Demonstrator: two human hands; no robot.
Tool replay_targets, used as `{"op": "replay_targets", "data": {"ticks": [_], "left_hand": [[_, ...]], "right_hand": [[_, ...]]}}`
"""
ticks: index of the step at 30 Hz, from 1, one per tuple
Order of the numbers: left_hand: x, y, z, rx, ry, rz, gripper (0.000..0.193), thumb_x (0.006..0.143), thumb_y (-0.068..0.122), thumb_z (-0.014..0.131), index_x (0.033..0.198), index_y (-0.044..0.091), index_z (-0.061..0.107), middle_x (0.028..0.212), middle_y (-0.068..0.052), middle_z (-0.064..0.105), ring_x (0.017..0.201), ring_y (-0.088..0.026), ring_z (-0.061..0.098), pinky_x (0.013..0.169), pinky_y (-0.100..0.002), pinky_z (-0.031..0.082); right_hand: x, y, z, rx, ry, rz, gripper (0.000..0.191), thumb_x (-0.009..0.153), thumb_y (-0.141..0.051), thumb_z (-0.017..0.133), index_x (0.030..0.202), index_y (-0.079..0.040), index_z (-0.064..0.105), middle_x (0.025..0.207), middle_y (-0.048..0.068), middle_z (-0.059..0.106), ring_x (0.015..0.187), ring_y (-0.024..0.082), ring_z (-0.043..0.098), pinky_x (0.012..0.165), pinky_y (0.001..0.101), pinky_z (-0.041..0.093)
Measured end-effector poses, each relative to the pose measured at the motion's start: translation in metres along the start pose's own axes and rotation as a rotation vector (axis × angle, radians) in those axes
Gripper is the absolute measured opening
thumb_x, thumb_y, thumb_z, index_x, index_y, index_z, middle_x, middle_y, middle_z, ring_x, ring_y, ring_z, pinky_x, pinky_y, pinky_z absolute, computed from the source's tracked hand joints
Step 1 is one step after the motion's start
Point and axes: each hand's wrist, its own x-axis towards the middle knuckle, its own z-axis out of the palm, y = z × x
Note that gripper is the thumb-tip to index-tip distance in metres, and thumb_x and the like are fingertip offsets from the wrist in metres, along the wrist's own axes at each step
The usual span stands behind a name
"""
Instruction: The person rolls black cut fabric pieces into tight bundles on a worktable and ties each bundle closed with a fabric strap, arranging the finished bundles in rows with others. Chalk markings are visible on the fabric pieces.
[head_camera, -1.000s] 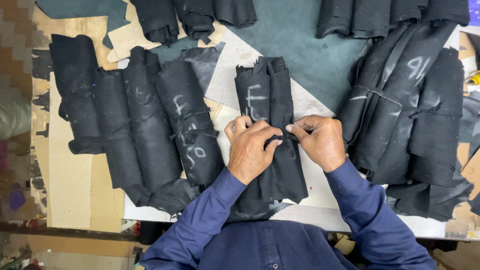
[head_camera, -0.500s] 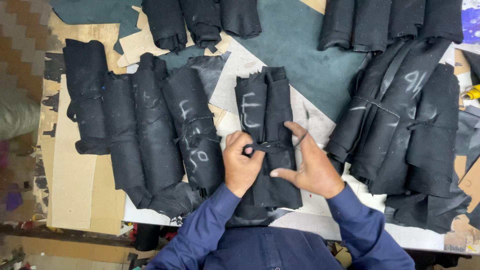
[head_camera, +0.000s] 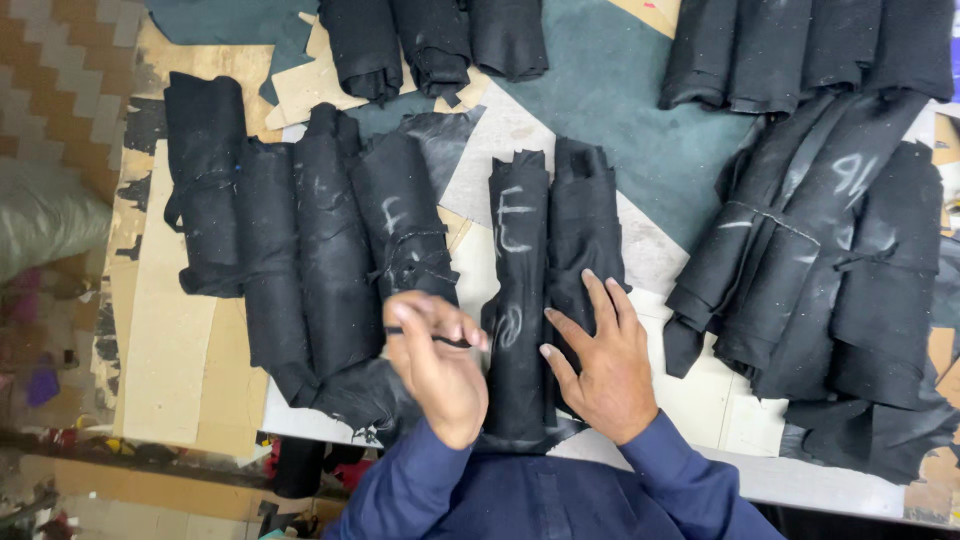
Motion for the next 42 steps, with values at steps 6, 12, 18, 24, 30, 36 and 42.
{"op": "replay_targets", "data": {"ticks": [6, 12, 18, 24, 30, 36, 42], "left_hand": [[0.009, 0.012, 0.036, 1.175, -0.482, 0.484, 0.063, 0.087, 0.033, 0.077, 0.129, 0.0, 0.043, 0.118, -0.02, 0.059, 0.114, -0.035, 0.057, 0.098, -0.047, 0.051], [0.075, -0.061, 0.035, 1.679, -0.586, -0.427, 0.087, 0.076, 0.043, 0.086, 0.131, -0.008, 0.042, 0.117, -0.029, 0.063, 0.103, -0.044, 0.067, 0.087, -0.05, 0.054], [0.065, -0.044, 0.015, 0.955, -0.493, -0.473, 0.056, 0.07, 0.014, 0.086, 0.118, -0.004, 0.064, 0.107, -0.016, 0.076, 0.095, -0.023, 0.073, 0.086, -0.034, 0.058], [0.034, 0.049, 0.03, 0.482, -0.428, -0.445, 0.044, 0.082, -0.004, 0.078, 0.123, -0.003, 0.063, 0.112, -0.011, 0.073, 0.101, -0.019, 0.071, 0.092, -0.033, 0.057], [0.033, 0.098, 0.094, 0.422, -0.528, -0.436, 0.05, 0.082, -0.009, 0.073, 0.129, -0.007, 0.059, 0.118, -0.016, 0.072, 0.109, -0.023, 0.071, 0.098, -0.035, 0.055], [0.048, 0.072, 0.123, 0.231, -0.516, -0.665, 0.073, 0.083, -0.007, 0.075, 0.146, -0.013, 0.039, 0.127, -0.027, 0.065, 0.115, -0.034, 0.068, 0.103, -0.044, 0.056], [0.031, -0.005, 0.141, 0.4, -0.689, -0.431, 0.114, 0.086, 0.015, 0.08, 0.163, 0.004, -0.004, 0.152, -0.022, 0.036, 0.138, -0.03, 0.045, 0.115, -0.044, 0.041]], "right_hand": [[-0.001, -0.007, 0.011, -0.224, 0.014, -0.03, 0.05, 0.081, -0.026, 0.071, 0.13, -0.016, 0.07, 0.154, 0.02, 0.042, 0.139, 0.043, 0.039, 0.105, 0.0571, 0.037], [-0.01, -0.007, 0.017, -0.251, -0.056, -0.041, 0.038, 0.086, -0.031, 0.07, 0.123, -0.019, 0.071, 0.154, 0.017, 0.041, 0.141, 0.042, 0.035, 0.106, 0.0625, 0.032], [-0.015, 0.004, 0.001, -0.112, -0.041, -0.125, 0.051, 0.089, -0.04, 0.07, 0.137, -0.024, 0.064, 0.157, 0.019, 0.035, 0.144, 0.046, 0.029, 0.112, 0.0658, 0.024], [-0.037, -0.02, -0.018, 0.631, -0.048, -0.2, 0.125, 0.088, -0.065, 0.072, 0.165, 0.004, 0.001, 0.171, 0.035, 0.017, 0.162, 0.052, 0.022, 0.131, 0.0634, 0.022], [-0.018, -0.022, -0.038, 0.72, 0.076, -0.193, 0.158, 0.065, -0.064, 0.091, 0.164, 0.001, -0.015, 0.17, 0.039, 0.014, 0.162, 0.048, 0.025, 0.134, 0.0526, 0.023], [0.004, 0.022, -0.071, 1.58, -0.399, -0.062, 0.155, 0.067, -0.058, 0.094, 0.171, 0.001, -0.004, 0.164, 0.031, 0.041, 0.151, 0.038, 0.046, 0.133, 0.0431, 0.034], [0.006, 0.021, -0.058, 0.772, 0.139, 0.23, 0.058, 0.087, -0.015, 0.082, 0.137, 0.003, 0.059, 0.13, 0.018, 0.071, 0.12, 0.024, 0.072, 0.105, 0.0347, 0.056]]}}
